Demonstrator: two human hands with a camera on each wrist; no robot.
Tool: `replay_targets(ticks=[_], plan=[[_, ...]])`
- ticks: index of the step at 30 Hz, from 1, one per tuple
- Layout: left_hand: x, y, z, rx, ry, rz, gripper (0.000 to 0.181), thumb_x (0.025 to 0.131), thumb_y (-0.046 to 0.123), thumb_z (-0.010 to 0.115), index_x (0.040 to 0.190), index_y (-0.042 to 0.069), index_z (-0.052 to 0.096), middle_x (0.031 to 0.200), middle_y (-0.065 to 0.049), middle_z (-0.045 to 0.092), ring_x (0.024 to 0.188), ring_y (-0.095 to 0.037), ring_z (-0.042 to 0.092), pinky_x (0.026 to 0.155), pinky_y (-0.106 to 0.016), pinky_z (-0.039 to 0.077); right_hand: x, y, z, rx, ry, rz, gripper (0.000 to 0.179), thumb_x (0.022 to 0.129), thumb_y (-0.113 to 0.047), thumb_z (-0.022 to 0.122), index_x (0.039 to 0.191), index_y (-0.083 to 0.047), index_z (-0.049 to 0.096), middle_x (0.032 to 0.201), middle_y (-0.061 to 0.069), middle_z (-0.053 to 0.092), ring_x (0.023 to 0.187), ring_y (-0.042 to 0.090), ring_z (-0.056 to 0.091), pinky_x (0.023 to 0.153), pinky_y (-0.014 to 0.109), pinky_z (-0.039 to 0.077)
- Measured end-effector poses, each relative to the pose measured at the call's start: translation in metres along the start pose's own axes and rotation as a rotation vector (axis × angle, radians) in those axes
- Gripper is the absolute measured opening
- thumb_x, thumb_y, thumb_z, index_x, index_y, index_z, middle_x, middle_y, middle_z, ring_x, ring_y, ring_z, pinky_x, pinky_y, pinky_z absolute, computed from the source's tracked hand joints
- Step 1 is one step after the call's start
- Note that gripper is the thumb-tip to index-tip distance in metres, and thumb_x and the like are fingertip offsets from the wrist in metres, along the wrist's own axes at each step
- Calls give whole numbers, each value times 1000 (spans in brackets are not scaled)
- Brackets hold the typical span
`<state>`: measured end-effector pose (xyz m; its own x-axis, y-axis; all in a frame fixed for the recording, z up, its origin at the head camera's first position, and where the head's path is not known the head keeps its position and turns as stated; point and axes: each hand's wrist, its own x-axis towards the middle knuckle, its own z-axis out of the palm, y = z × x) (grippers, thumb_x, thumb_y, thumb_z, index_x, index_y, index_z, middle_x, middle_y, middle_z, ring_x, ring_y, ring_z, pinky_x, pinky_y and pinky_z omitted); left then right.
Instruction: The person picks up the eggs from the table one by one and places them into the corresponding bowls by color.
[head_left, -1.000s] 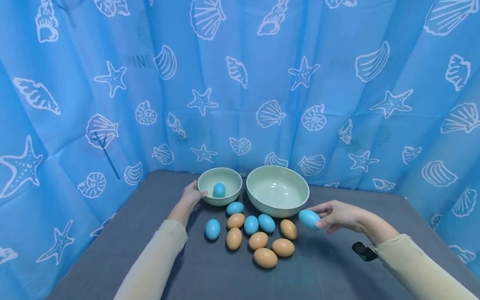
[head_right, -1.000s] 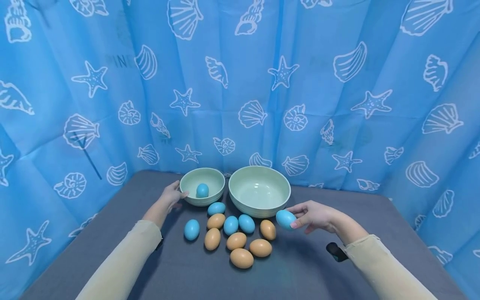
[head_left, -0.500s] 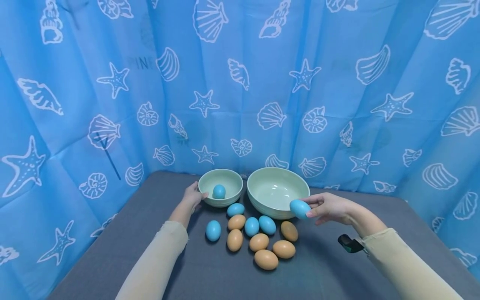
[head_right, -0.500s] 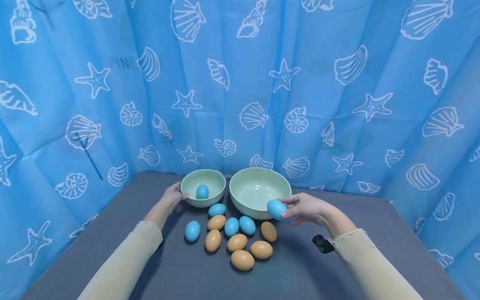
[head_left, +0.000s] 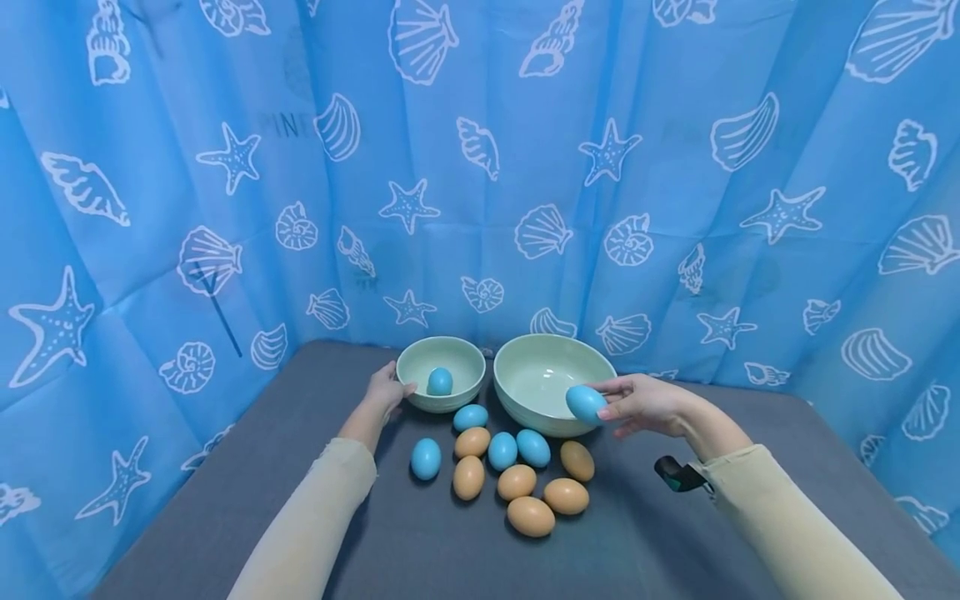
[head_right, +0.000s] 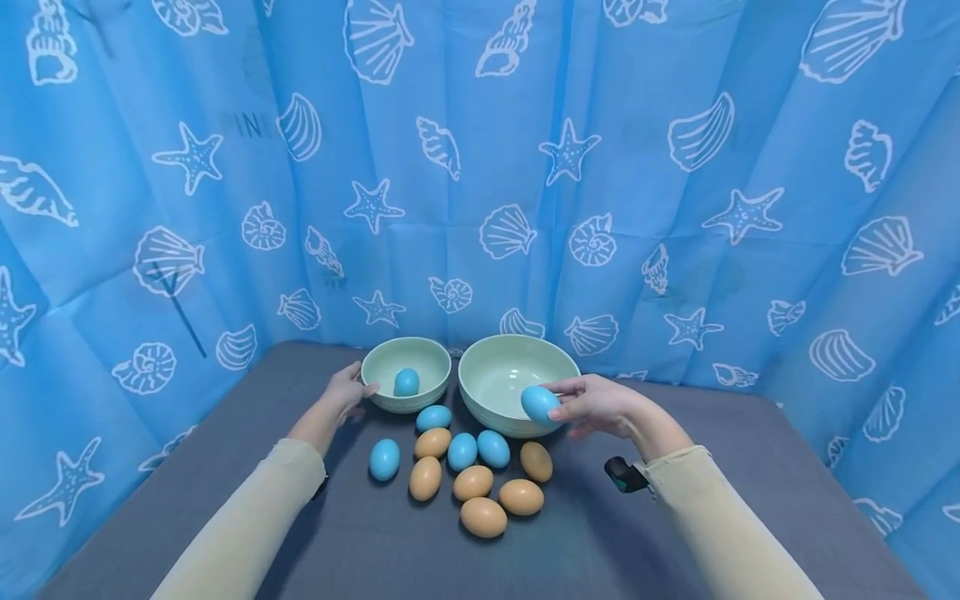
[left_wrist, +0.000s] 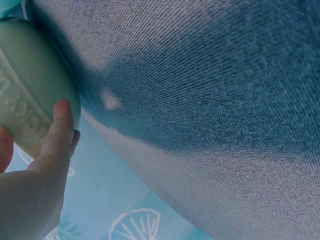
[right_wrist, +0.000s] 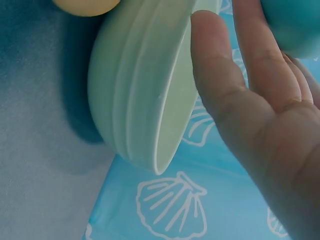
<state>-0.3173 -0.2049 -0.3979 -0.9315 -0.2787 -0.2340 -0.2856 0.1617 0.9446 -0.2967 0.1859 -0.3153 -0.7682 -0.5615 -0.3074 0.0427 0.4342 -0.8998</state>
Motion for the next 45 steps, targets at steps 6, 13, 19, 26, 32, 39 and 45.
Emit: replay_targets(ticks=[6,13,19,26,32,39,45], plan=[[0,2,-4,-8,3,-3,71,97,1,56,155,3,14,160,-18,14,143,-39,20,102,-57,40,15,-8,6,22,-11,7,72,93,-15,66,149,8,27,147,29,37,124,33,50,94,51,48],[-1,2,-2,-3,6,3,71,97,2,57,156,5,16,160,-16,15,143,-38,20,102,-56,41,30,-12,10,79,-62,-22,71,94,-13,64,151,5,25,148,31,35,120,29,53,96,52,46],[-3,2,3,-8,-4,7,71,97,1,57,155,4,17,160,-17,16,142,-39,21,101,-56,41,42,-17,12,69,-62,-16,72,94,-13,64,151,5,23,146,30,37,116,29,55,95,50,47],[-5,1,2,-18,7,11,70,97,1,57,155,4,18,160,-17,16,143,-39,21,101,-57,40,58,-25,17,83,-94,-48,73,94,-11,63,151,6,20,144,31,39,121,38,54,100,55,42],[-4,0,0,-14,9,6,70,97,1,57,155,4,18,160,-17,16,143,-39,20,101,-56,40,73,-31,27,114,-99,-61,68,96,-8,59,150,5,21,144,30,39,123,41,51,102,56,40],[-3,-1,0,-27,7,16,73,96,-1,57,156,5,14,160,-17,14,144,-40,17,104,-58,37,92,-45,46,128,-79,-66,65,97,-7,57,151,3,23,149,29,33,127,42,48,102,54,41],[-2,-3,1,-24,19,66,76,95,-2,58,156,5,13,160,-17,14,145,-37,13,111,-55,27,112,-55,67,168,-46,-69,61,97,-5,57,151,0,27,148,28,36,126,41,48,101,52,42]])
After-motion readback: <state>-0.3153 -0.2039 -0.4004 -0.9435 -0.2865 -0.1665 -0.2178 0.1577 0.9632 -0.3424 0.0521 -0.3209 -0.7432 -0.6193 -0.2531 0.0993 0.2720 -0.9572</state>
